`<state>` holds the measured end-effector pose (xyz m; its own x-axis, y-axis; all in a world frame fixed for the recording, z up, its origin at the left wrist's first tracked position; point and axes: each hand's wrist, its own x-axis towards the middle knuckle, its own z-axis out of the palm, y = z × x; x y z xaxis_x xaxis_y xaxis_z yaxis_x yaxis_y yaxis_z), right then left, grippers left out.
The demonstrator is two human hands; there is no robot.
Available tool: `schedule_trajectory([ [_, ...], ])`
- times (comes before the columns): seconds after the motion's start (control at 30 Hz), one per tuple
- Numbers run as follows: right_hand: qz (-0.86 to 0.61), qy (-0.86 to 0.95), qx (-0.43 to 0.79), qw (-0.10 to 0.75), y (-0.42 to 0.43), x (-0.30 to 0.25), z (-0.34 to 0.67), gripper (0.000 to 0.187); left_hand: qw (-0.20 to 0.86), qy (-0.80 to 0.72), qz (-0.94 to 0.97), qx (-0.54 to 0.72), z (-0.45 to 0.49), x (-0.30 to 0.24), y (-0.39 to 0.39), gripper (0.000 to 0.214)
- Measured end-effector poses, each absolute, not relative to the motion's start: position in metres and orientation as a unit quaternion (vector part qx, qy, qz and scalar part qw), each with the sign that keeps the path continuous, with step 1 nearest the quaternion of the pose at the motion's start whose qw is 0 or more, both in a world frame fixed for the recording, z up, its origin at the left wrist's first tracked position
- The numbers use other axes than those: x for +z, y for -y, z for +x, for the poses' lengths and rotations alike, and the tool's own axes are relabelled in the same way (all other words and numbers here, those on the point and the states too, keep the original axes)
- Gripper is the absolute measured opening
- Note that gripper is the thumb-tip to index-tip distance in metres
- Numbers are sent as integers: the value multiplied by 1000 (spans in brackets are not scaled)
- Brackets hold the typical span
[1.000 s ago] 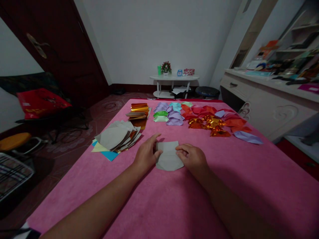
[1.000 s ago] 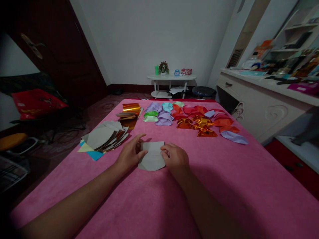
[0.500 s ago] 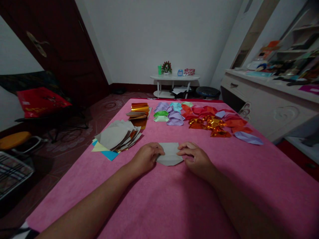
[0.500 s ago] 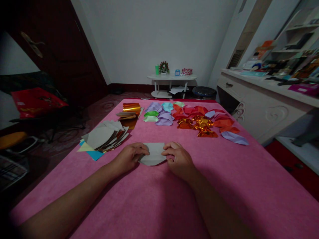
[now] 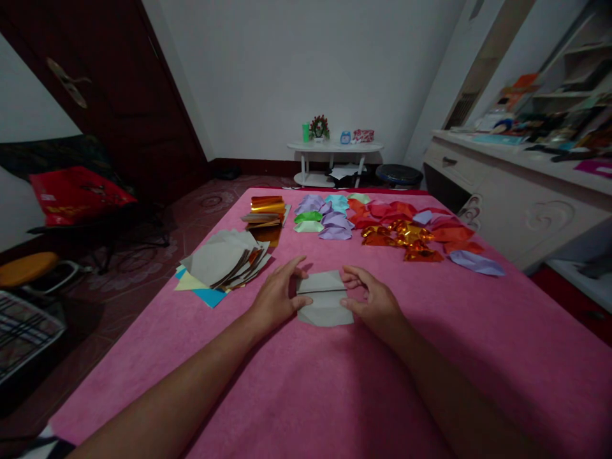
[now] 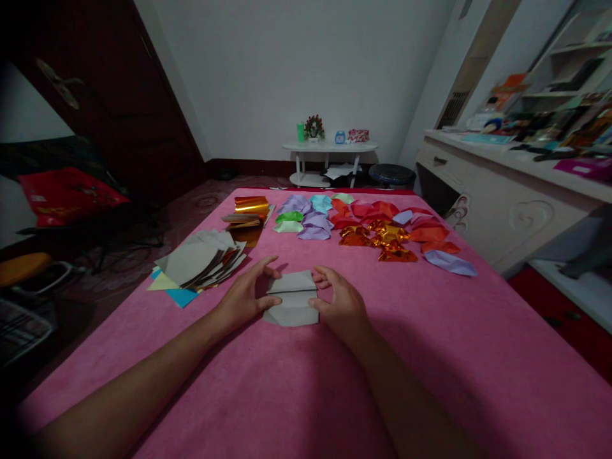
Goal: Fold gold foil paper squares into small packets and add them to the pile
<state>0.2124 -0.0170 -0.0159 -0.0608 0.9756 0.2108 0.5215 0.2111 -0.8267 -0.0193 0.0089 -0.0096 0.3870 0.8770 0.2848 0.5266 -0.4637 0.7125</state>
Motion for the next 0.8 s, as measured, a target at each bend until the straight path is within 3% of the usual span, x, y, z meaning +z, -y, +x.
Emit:
schedule_trajectory([
  [0.2,-521,603,370,477,14,-19,212,55,231,-426,796,362,-17,-7,-7,79],
  [0.5,-548,604,361,453,11,-28,211,35,176,-444,814,331,-20,-9,-9,88],
  [0.57,-550,606,355,452,10,-31,211,34,124,-434,831,326,-19,-3,-6,76],
  [0.7,-546,628,310,460,11,-32,211,38,54,-362,890,271,-17,8,1,30],
  [0.8,-550,651,219,474,15,-21,211,42,35,-327,910,251,-15,11,4,27],
])
